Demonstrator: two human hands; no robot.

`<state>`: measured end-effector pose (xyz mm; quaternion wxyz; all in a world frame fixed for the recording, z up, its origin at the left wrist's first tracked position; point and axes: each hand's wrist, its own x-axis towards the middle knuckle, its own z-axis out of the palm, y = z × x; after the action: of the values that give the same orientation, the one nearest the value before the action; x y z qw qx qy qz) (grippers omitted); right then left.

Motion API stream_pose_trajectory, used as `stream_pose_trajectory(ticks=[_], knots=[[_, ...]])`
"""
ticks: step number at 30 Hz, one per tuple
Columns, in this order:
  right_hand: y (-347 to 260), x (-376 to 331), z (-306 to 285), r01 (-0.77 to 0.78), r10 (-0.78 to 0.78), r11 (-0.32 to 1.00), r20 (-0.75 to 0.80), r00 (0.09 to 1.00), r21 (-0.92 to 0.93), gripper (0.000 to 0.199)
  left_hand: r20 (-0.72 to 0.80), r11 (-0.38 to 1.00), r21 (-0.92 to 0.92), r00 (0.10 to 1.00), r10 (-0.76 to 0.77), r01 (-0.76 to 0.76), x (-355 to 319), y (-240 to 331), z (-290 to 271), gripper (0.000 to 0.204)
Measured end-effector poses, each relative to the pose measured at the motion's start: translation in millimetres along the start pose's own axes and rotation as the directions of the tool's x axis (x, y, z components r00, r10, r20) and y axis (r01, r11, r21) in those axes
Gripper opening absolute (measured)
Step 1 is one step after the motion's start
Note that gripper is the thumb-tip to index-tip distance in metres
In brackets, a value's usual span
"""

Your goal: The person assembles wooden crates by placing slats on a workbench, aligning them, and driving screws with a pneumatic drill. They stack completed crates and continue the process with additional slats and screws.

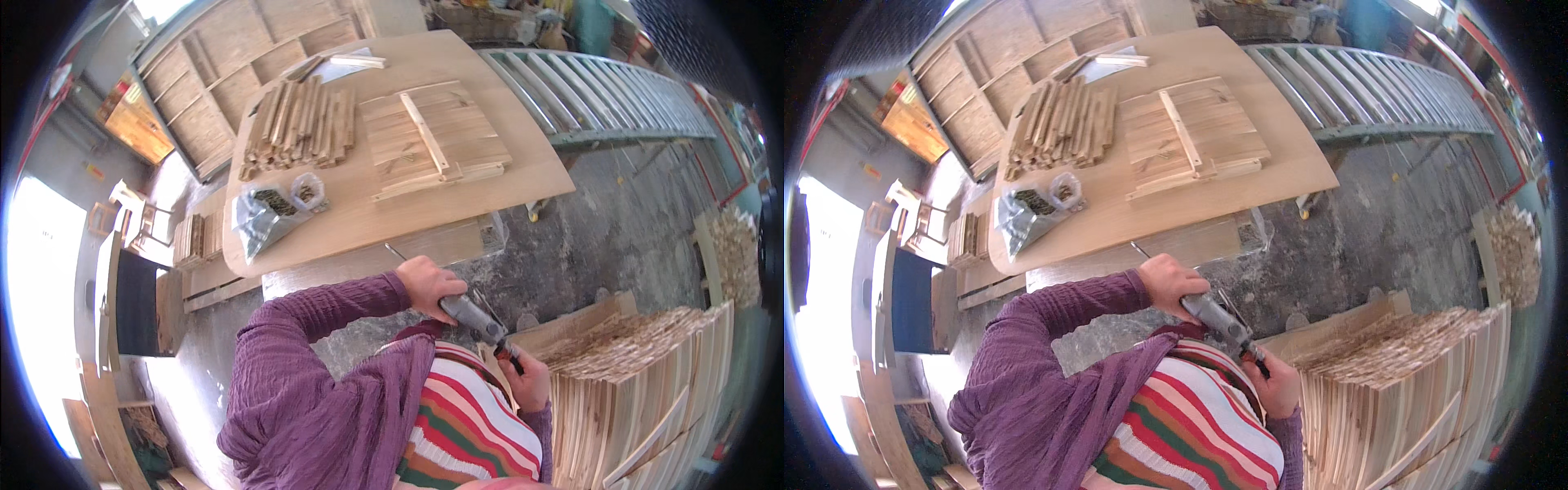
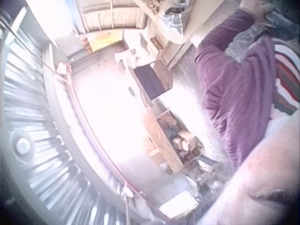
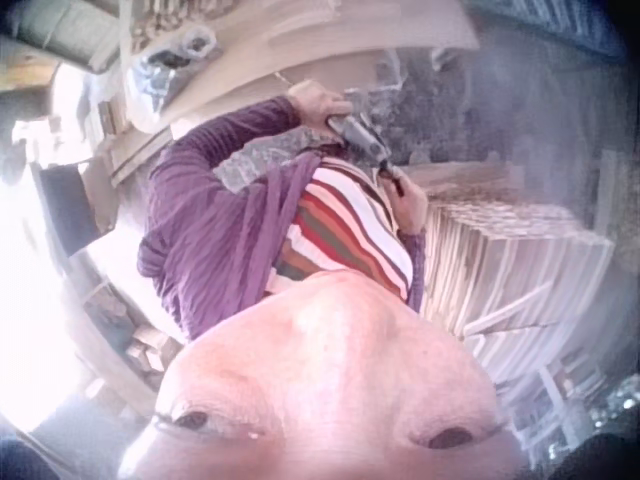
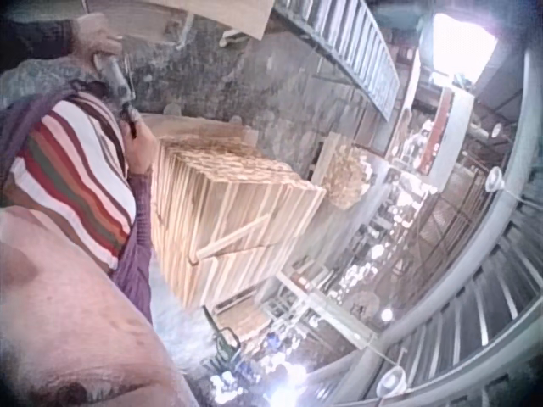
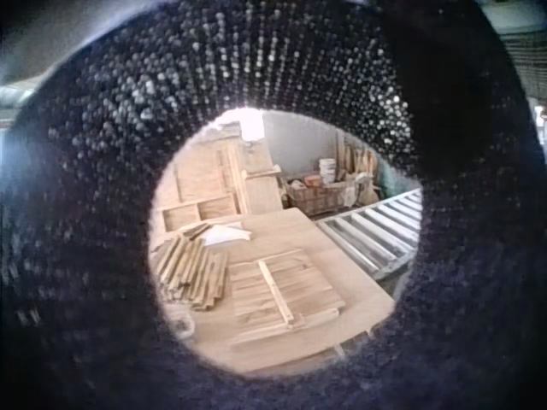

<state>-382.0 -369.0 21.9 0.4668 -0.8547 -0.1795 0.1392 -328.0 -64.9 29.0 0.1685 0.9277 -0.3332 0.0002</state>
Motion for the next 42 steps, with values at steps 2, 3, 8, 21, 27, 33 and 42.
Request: stream_pose_trajectory(ticks=[2, 3, 8, 21, 27, 33, 42], knots=[[4, -11, 5, -0.010, 0.013, 0.997, 0.043, 0.999, -0.073, 0.027, 0.016, 1.000, 0.024, 1.000, 0.001, -0.001, -12, 14, 3, 0.050], [10, -17, 7, -0.006, 0.007, 1.000, 0.035, 0.999, -0.026, 0.027, 0.030, 0.999, 0.033, 1.000, 0.008, -0.009, -16, 20, 4, 0.050], [17, -43, 8, 0.019, -0.014, 0.987, -0.032, 0.999, 0.159, 0.027, -0.075, 0.996, 0.036, 0.994, -0.079, 0.082, -49, 36, 11, 0.049], [0, -59, -9, 0.086, -0.083, 0.996, 0.095, 0.992, -0.024, 0.028, 0.089, 0.998, 0.032, 0.994, -0.057, 0.055, -48, 64, 11, 0.051], [-20, -82, -25, -0.106, 0.076, 0.987, 0.234, 0.969, 0.118, 0.023, 0.247, 0.999, -0.031, 0.969, 0.027, -0.020, -33, 81, -20, 0.052], [-16, -69, -27, -0.117, 0.098, 0.985, 0.149, 0.984, 0.127, 0.018, 0.216, 0.996, 0.001, 0.972, 0.090, -0.092, -5, 71, -30, 0.051], [-14, -3, -19, 0.450, -0.423, 0.887, -0.563, 0.710, -0.099, 0.027, -0.233, 0.888, -0.401, 0.912, -0.337, 0.225, 44, 39, -5, 0.051]])
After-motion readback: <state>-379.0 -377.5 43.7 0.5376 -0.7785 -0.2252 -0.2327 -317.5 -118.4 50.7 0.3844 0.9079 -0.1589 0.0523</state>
